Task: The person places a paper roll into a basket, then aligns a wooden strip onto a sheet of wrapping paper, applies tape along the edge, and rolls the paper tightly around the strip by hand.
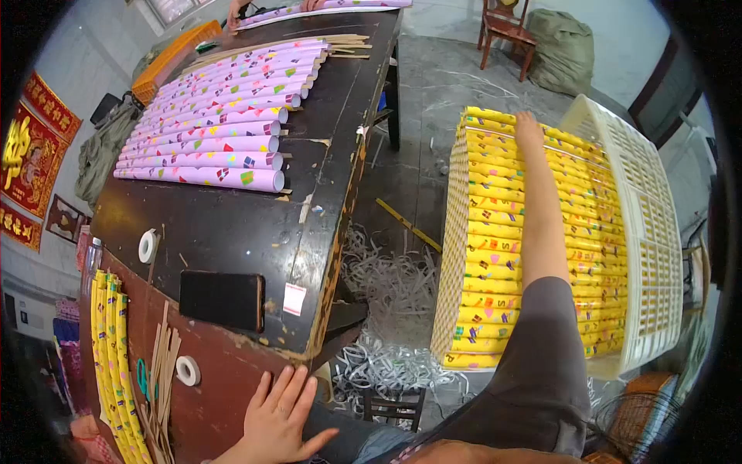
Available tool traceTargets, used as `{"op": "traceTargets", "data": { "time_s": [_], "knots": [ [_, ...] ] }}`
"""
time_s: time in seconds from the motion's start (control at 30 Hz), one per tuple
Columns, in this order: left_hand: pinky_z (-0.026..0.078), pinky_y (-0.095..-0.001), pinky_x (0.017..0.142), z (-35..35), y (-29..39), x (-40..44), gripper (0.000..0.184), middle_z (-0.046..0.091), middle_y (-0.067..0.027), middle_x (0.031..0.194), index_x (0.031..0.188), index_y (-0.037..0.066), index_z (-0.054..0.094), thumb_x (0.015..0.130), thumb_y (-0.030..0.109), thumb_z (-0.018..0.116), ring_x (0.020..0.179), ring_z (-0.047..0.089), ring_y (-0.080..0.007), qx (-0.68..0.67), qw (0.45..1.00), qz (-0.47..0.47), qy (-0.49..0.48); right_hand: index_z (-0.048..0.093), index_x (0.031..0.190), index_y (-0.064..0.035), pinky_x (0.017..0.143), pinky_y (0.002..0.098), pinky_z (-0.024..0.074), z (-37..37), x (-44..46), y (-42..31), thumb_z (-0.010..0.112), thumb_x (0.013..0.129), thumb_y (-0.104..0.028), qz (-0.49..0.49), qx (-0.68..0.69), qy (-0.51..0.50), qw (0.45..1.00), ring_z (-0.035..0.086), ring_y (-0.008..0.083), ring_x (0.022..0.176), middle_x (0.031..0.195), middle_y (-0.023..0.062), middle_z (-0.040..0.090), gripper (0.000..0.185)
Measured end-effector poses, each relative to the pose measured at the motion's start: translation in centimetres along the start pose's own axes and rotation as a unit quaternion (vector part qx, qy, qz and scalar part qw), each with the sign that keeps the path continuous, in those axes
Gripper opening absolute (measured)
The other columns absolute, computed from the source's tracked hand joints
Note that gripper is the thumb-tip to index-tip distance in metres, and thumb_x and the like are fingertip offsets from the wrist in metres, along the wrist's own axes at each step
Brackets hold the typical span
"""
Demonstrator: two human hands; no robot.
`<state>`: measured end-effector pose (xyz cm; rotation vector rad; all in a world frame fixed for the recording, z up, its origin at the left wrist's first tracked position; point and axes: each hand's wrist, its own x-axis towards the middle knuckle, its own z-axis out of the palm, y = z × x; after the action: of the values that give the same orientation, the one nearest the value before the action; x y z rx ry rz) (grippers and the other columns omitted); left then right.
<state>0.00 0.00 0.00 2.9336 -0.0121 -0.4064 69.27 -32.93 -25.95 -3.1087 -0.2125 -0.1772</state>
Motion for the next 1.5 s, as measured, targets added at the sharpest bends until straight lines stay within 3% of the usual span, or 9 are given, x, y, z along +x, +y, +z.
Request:
{"op": "traceTargets", "data": {
  "time_s": [0.07,0.4,0.47,0.73,1.23,1.33,1.4,1.43,1.5],
  "knots": [
    [0.019,-0.0526,0.121,-0.3,1.4,-1.4,0.086,0.035,-0.0198,0.158,0.150,0.000,0.039,0.085,0.047,0.071,0.149,0.029,-0.0359,-0.002,0.998,0.050,0.034,0.045,0.148,-0.0153,0.116,0.0498,0.0333,-0.8,0.0,1.2,0.059,0.092,-0.017,-0.044,-0.018,0.032,0.998,0.041,0.0274,0.143,0.147,0.0122,0.052,0.058],
    [0.020,-0.0543,0.120,2.0,0.3,3.0,0.082,0.035,-0.0205,0.158,0.151,0.005,0.042,0.087,0.047,0.069,0.148,0.031,-0.0367,-0.030,0.998,0.045,0.039,0.063,0.116,-0.0121,0.086,0.0432,0.0531,-2.7,3.7,1.6,0.062,0.087,-0.011,-0.161,-0.072,0.106,0.979,0.063,0.0320,0.104,0.108,0.0091,0.061,0.029],
    [0.023,-0.0575,0.117,2.0,0.3,2.6,0.082,0.039,-0.0204,0.153,0.143,0.006,0.052,0.084,0.062,0.067,0.144,0.034,-0.0408,0.036,0.999,0.032,0.016,0.062,0.117,-0.0115,0.087,0.0435,0.0528,-3.1,1.6,0.9,0.061,0.087,-0.010,-0.188,-0.040,0.132,0.972,0.062,0.0325,0.105,0.109,0.0097,0.061,0.030],
    [0.024,-0.0516,0.119,1.6,0.2,3.0,0.081,0.043,-0.0224,0.151,0.142,-0.001,0.049,0.084,0.053,0.069,0.143,0.038,-0.0374,0.011,0.995,0.065,0.069,0.058,0.121,-0.0058,0.092,0.0432,0.0495,-6.6,-13.9,-4.7,0.057,0.084,-0.006,-0.373,0.052,0.246,0.893,0.061,0.0336,0.106,0.112,0.0145,0.064,0.036],
    [0.035,-0.0492,0.115,3.5,0.8,-3.8,0.058,0.049,-0.0191,0.147,0.141,0.000,0.049,0.087,0.007,0.068,0.132,0.049,-0.0403,-0.196,0.906,0.130,0.352,0.057,0.125,-0.0101,0.083,0.0455,0.0541,-42.4,-43.1,-14.1,0.063,0.088,-0.011,-0.488,0.259,0.310,0.774,0.066,0.0349,0.102,0.116,0.0148,0.066,0.038],
    [0.034,-0.0491,0.115,2.4,2.0,-10.9,0.063,0.047,-0.0216,0.148,0.143,-0.002,0.044,0.085,0.006,0.068,0.134,0.047,-0.0409,-0.158,0.914,0.133,0.348,0.060,0.125,-0.0023,0.083,0.0358,0.0556,-53.4,-45.3,-14.9,0.058,0.095,-0.007,-0.439,0.338,0.131,0.822,0.067,0.0154,0.093,0.101,0.0076,0.071,0.031],
    [0.033,-0.0484,0.116,2.1,3.3,-16.5,0.065,0.046,-0.0236,0.148,0.143,-0.005,0.043,0.085,0.007,0.068,0.136,0.045,-0.0416,-0.148,0.922,0.101,0.343,0.061,0.126,-0.0033,0.091,0.0370,0.0538,-58.8,-45.5,-15.7,0.058,0.101,-0.023,-0.502,0.449,0.048,0.738,0.065,0.0143,0.104,0.114,0.0074,0.069,0.031],
    [0.033,-0.0484,0.116,2.3,3.7,-19.4,0.065,0.046,-0.0236,0.148,0.143,-0.005,0.043,0.085,0.007,0.068,0.136,0.045,-0.0416,-0.151,0.921,0.088,0.348,0.054,0.133,0.0080,0.097,0.0444,0.0569,-62.0,-46.8,-16.8,0.053,0.103,-0.018,-0.430,0.499,-0.014,0.752,0.065,0.0317,0.113,0.126,0.0212,0.065,0.039],
    [0.030,-0.0440,0.118,2.9,4.8,-25.1,0.069,0.042,-0.0222,0.152,0.148,-0.003,0.040,0.085,0.002,0.068,0.142,0.040,-0.0367,-0.199,0.910,0.050,0.360,0.056,0.127,0.0115,0.094,0.0376,0.0561,-63.9,-46.9,-18.5,0.064,0.098,-0.040,-0.464,0.560,-0.046,0.685,0.066,0.0253,0.105,0.115,0.0198,0.067,0.059]
  ]
}}
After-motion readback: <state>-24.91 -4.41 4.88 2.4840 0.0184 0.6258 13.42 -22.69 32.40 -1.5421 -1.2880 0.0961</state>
